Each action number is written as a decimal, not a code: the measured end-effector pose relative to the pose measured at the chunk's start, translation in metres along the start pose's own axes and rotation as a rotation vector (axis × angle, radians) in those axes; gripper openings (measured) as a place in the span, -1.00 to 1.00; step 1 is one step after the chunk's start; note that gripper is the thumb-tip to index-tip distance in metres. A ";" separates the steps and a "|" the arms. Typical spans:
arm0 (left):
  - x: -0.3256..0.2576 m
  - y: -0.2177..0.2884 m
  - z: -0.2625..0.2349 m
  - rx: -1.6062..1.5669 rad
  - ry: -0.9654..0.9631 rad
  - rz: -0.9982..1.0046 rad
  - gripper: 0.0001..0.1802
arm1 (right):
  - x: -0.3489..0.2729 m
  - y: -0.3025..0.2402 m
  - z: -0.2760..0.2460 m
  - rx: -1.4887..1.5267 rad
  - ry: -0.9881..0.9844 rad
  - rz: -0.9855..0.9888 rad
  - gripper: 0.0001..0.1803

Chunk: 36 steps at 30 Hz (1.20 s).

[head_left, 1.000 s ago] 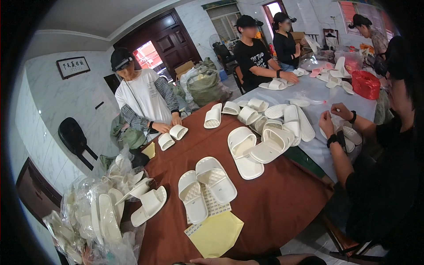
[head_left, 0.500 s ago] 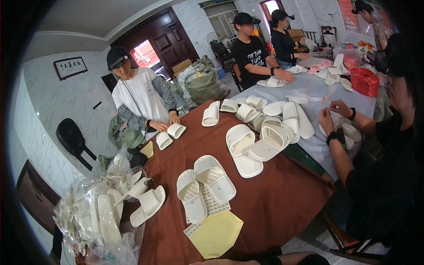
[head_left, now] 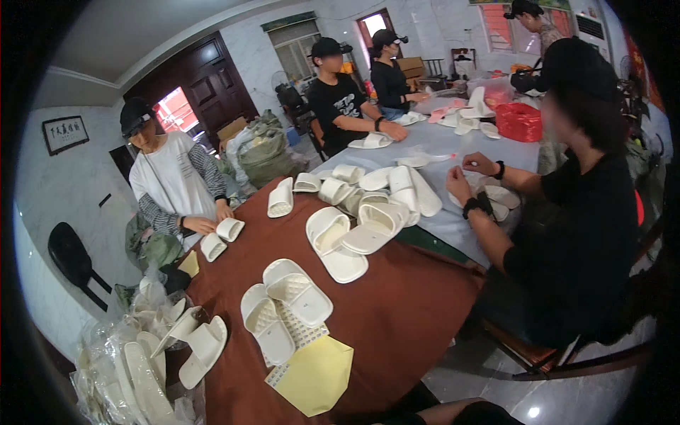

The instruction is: Applying small circular labels to the inside of white foam slippers and organizing them on a table for production.

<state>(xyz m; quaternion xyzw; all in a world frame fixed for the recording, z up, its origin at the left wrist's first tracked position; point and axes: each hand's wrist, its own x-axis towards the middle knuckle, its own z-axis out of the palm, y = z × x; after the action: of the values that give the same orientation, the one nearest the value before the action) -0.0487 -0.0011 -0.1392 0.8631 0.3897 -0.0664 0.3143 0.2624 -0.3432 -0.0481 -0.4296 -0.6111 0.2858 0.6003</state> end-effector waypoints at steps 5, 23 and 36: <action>0.004 -0.006 0.015 0.005 -0.059 0.069 -0.61 | 0.003 -0.007 0.021 -0.063 -0.021 0.002 0.04; -0.132 -0.029 0.050 -0.091 0.049 0.034 -0.60 | 0.030 -0.047 0.059 -0.169 0.054 -0.019 0.09; -0.104 0.223 0.031 -0.660 -0.181 0.894 0.22 | 0.034 -0.065 0.071 -0.142 0.203 -0.101 0.06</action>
<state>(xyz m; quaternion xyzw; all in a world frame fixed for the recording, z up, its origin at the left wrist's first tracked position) 0.0438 -0.1965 -0.0173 0.7912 -0.0422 0.1246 0.5973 0.1839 -0.3324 0.0168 -0.4665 -0.5868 0.1663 0.6406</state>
